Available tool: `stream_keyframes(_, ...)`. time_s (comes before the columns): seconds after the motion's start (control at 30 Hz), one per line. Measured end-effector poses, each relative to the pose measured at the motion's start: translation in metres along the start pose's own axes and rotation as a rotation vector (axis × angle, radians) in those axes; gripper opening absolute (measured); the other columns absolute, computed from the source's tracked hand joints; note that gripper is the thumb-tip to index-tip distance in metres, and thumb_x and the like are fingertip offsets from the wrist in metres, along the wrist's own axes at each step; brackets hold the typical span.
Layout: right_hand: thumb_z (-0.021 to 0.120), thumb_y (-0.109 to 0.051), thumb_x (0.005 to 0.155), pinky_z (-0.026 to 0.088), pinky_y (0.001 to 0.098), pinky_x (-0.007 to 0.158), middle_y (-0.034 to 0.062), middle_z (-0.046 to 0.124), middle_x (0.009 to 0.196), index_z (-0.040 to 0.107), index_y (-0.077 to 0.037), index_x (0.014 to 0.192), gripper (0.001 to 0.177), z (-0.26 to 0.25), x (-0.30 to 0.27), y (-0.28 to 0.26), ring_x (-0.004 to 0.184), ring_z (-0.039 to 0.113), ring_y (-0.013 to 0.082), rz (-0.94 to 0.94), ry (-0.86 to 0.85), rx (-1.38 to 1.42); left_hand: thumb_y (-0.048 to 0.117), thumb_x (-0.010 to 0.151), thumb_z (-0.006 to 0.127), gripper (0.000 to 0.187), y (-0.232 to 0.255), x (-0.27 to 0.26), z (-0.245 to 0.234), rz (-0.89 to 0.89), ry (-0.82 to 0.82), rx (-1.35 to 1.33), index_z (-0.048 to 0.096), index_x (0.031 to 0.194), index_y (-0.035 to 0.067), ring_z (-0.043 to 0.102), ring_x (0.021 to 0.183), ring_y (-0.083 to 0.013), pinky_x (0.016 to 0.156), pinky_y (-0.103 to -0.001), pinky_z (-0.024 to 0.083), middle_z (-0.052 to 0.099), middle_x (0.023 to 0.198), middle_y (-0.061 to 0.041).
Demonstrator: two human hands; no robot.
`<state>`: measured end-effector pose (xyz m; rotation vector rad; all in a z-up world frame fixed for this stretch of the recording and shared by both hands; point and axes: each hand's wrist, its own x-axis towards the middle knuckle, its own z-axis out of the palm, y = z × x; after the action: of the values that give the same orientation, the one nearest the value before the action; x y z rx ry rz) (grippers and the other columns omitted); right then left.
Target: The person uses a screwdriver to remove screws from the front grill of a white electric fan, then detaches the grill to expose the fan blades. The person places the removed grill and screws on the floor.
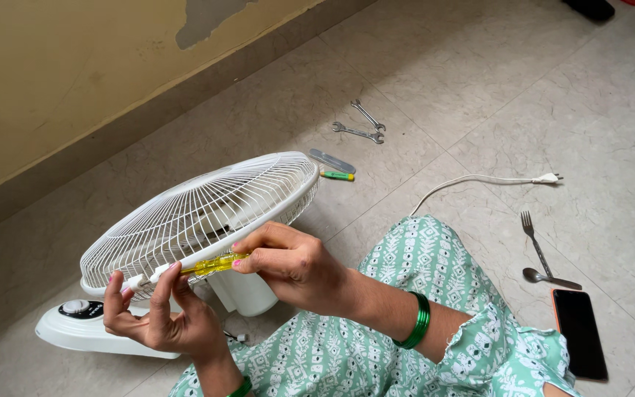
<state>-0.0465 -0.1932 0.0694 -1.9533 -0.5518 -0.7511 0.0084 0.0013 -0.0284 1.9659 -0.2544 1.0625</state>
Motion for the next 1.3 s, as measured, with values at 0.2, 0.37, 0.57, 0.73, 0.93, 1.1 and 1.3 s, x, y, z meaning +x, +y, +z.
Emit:
stream_keyframes(0.2,0.080,-0.011,0.088,0.063,0.0300,0.085,0.0144,0.069,0.112,0.070,0.000,0.118,0.034,0.001,-0.001,-0.013,0.101,0.071,0.0209,0.138,0.036,0.018,0.003,0.104,0.083,0.017,-0.002,0.002,0.001,0.033,-0.002,0.011,0.080,0.109,0.019,0.044,0.143,-0.0243,0.104,-0.039,0.041,0.049,0.142,-0.008)
stream_keyframes(0.37,0.072,-0.018,0.097,0.063,0.0221,0.066,0.0094,0.074,0.095,0.071,0.002,0.115,0.027,0.003,-0.001,-0.012,0.079,0.074,0.0084,0.556,0.030,0.211,0.002,0.105,0.082,0.018,-0.004,0.000,0.002,0.028,-0.007,0.018,0.079,0.110,0.018,0.044,0.143,-0.0246,0.105,-0.039,0.041,0.049,0.142,-0.008)
stream_keyframes(0.57,0.071,-0.013,0.097,0.060,0.0208,0.061,0.0073,0.074,0.091,0.071,0.003,0.112,0.022,0.006,-0.002,-0.011,0.073,0.072,0.0082,0.563,0.069,0.253,0.000,0.104,0.081,0.020,-0.005,-0.001,0.002,0.029,-0.015,0.012,0.079,0.112,0.018,0.042,0.144,-0.0251,0.106,-0.040,0.040,0.048,0.144,-0.010)
stream_keyframes(0.73,0.071,-0.009,0.097,0.060,0.0207,0.065,0.0070,0.072,0.094,0.072,0.003,0.114,0.021,0.007,-0.001,-0.013,0.076,0.072,0.0086,0.531,0.090,0.267,0.000,0.103,0.081,0.021,-0.006,0.002,0.001,0.026,-0.020,-0.033,0.078,0.112,0.019,0.041,0.145,-0.0255,0.107,-0.040,0.039,0.048,0.148,-0.011)
stream_keyframes(0.93,0.071,-0.004,0.096,0.064,0.0222,0.070,0.0082,0.071,0.099,0.071,0.003,0.116,0.021,0.007,-0.002,-0.011,0.082,0.073,0.0097,0.490,0.081,0.279,0.003,0.102,0.082,0.023,-0.003,0.005,0.001,0.014,-0.001,-0.058,0.077,0.119,0.019,0.041,0.145,-0.0246,0.107,-0.040,0.039,0.046,0.150,-0.010)
stream_keyframes(1.1,0.075,0.002,0.091,0.064,0.0231,0.074,0.0095,0.071,0.105,0.074,0.000,0.114,0.022,0.007,-0.003,-0.013,0.092,0.073,0.0128,0.350,0.129,0.171,0.003,0.100,0.080,0.048,0.005,0.006,0.000,-0.067,0.077,-0.159,0.058,0.142,0.010,0.039,0.149,-0.0285,0.131,-0.050,0.035,0.040,0.148,-0.009)
stream_keyframes(1.3,0.077,0.007,0.087,0.062,0.0231,0.078,0.0077,0.070,0.102,0.077,-0.004,0.106,0.021,0.014,-0.007,-0.014,0.092,0.072,0.0147,0.296,0.078,0.145,-0.003,0.107,0.076,0.050,-0.002,0.005,-0.002,-0.123,0.096,-0.286,0.051,0.150,-0.001,0.052,0.122,-0.0138,0.119,-0.031,0.046,0.038,0.150,-0.007)
